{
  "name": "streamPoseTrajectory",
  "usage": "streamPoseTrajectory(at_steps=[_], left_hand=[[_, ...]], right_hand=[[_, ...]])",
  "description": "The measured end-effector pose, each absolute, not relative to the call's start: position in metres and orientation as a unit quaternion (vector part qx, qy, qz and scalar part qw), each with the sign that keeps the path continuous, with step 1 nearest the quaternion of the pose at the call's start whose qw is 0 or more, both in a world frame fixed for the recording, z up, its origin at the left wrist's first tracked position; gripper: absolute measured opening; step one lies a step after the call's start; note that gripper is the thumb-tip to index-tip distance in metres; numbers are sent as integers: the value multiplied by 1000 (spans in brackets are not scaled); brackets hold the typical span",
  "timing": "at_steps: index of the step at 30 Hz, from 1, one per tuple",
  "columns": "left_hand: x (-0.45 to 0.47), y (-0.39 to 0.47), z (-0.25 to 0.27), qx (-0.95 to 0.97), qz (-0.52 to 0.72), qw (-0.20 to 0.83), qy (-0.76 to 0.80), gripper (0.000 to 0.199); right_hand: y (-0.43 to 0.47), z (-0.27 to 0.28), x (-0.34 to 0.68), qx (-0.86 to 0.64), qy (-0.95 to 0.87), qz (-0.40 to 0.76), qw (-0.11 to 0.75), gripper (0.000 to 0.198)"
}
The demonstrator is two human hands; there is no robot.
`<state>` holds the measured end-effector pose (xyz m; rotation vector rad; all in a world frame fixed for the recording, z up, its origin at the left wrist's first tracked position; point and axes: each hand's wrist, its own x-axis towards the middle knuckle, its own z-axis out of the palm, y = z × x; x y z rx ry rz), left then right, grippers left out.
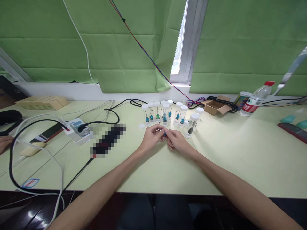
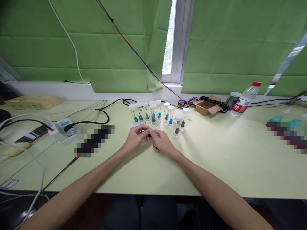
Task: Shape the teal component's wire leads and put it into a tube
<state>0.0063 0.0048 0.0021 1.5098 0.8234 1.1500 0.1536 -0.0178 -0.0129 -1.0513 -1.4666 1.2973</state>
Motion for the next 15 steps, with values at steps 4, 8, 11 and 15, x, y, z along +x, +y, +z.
streamPoseTrajectory(at_steps=[4,8,11,15], left_hand=[[7,4,2,626,475,520,336,23],[7,5,1,623,478,520,337,23],[7,5,1,623,481,517,336,22],[7,6,1,625,483,513,337,19]], right_hand=[[-17,-14,154,-420,-595,524,442,53],[-17,-13,153,-423,-595,520,444,53],[-17,-14,153,-423,-591,523,446,52],[-16,-15,153,-421,-588,528,446,51]])
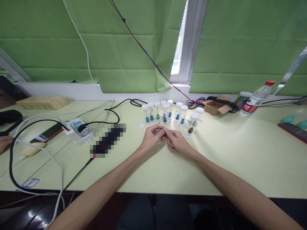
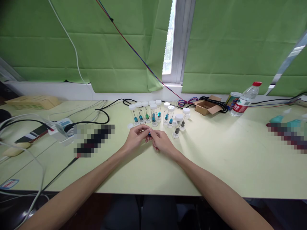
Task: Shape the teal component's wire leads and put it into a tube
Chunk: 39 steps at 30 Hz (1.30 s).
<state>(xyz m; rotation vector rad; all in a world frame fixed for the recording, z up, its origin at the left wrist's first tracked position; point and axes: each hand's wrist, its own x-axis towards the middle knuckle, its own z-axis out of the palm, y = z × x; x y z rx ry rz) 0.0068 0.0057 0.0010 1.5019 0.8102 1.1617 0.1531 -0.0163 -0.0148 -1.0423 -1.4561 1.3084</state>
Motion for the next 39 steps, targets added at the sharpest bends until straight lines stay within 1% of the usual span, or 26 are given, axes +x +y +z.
streamPoseTrajectory(at_steps=[24,39], left_hand=[[7,3,4,631,471,519,334,22],[7,4,2,633,470,517,333,19]], right_hand=[[-16,-16,154,-416,-599,525,438,52],[-16,-18,154,-421,-600,524,433,52]])
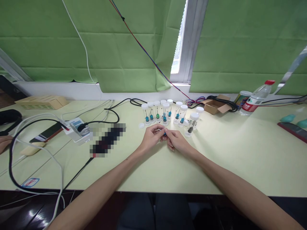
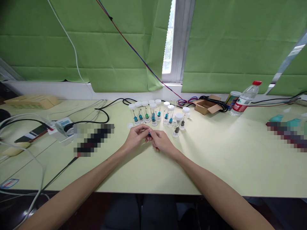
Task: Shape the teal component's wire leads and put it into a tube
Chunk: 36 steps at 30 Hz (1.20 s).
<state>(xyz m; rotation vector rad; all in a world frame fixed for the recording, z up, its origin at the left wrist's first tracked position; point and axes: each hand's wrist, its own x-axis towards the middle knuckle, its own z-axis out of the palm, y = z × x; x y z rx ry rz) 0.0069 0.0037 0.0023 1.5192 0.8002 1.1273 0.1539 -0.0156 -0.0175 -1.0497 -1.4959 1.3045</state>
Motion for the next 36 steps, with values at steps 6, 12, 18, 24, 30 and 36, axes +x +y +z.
streamPoseTrajectory(at_steps=[6,12,18,24,30,36], left_hand=[[7,4,3,632,469,515,340,19],[8,3,4,628,466,521,341,18],[8,3,4,630,468,521,334,20],[7,5,3,623,478,515,345,20],[6,6,1,617,484,505,360,19],[8,2,5,625,473,514,349,20]], right_hand=[[-16,-18,154,-414,-600,527,437,52],[-15,-18,154,-414,-599,528,436,53],[-15,-19,153,-419,-596,528,437,54],[-17,-15,153,-432,-593,518,441,54],[-19,-12,153,-441,-587,511,447,47],[-17,-14,154,-429,-603,506,443,56]])
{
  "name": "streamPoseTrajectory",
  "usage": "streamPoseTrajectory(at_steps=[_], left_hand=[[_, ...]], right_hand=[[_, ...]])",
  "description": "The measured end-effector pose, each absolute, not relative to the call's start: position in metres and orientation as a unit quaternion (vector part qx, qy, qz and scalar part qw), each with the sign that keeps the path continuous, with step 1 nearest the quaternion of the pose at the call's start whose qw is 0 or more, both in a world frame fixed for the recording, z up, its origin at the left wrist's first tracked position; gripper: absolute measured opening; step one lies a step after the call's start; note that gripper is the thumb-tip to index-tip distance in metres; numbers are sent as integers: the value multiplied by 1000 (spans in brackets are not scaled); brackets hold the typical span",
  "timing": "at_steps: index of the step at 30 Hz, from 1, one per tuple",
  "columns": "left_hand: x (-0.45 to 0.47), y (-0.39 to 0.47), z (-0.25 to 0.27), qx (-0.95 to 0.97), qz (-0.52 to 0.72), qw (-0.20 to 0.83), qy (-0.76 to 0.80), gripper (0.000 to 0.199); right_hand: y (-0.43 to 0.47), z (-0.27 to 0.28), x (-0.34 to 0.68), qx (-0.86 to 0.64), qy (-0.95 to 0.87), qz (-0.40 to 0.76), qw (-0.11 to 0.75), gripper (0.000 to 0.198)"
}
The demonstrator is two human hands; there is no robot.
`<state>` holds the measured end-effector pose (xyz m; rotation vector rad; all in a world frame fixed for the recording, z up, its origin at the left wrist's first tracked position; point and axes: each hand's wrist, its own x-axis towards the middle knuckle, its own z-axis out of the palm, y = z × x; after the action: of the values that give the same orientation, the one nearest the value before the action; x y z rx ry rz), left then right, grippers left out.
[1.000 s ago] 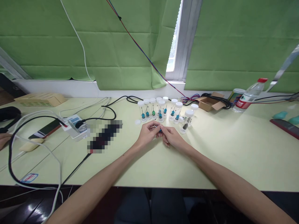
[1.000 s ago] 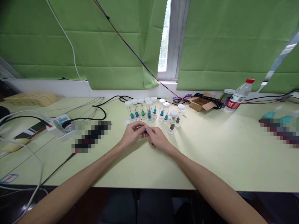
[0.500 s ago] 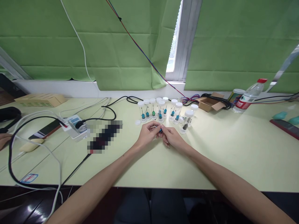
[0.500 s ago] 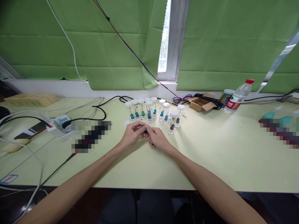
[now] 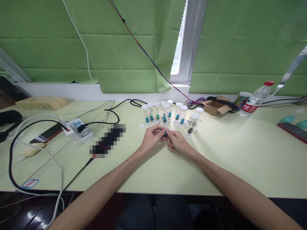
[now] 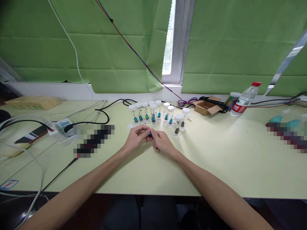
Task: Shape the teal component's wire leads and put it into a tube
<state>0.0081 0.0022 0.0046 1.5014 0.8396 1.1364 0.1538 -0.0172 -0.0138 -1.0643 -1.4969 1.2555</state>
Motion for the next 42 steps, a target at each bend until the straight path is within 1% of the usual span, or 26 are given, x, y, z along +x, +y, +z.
streamPoseTrajectory(at_steps=[2,8,11,15,22,25,30,36,42], left_hand=[[8,2,5,624,476,512,351,20],[6,5,3,616,487,501,364,17],[7,4,4,618,481,504,363,17],[8,3,4,622,475,513,353,20],[7,4,4,612,486,503,369,18],[7,4,4,615,483,507,363,18],[9,2,6,617,476,516,356,21],[8,3,6,608,485,506,374,19],[7,4,2,616,482,506,365,17]], right_hand=[[-17,-14,154,-438,-599,500,446,55],[-19,-13,154,-454,-583,502,450,45],[-19,-11,153,-432,-593,509,450,46],[-18,-13,154,-429,-601,506,446,54],[-19,-13,154,-447,-588,500,452,43],[-19,-12,154,-430,-596,504,454,44],[-17,-13,154,-430,-597,507,449,53],[-19,-13,154,-464,-579,499,448,44],[-20,-13,154,-424,-598,511,449,44]])
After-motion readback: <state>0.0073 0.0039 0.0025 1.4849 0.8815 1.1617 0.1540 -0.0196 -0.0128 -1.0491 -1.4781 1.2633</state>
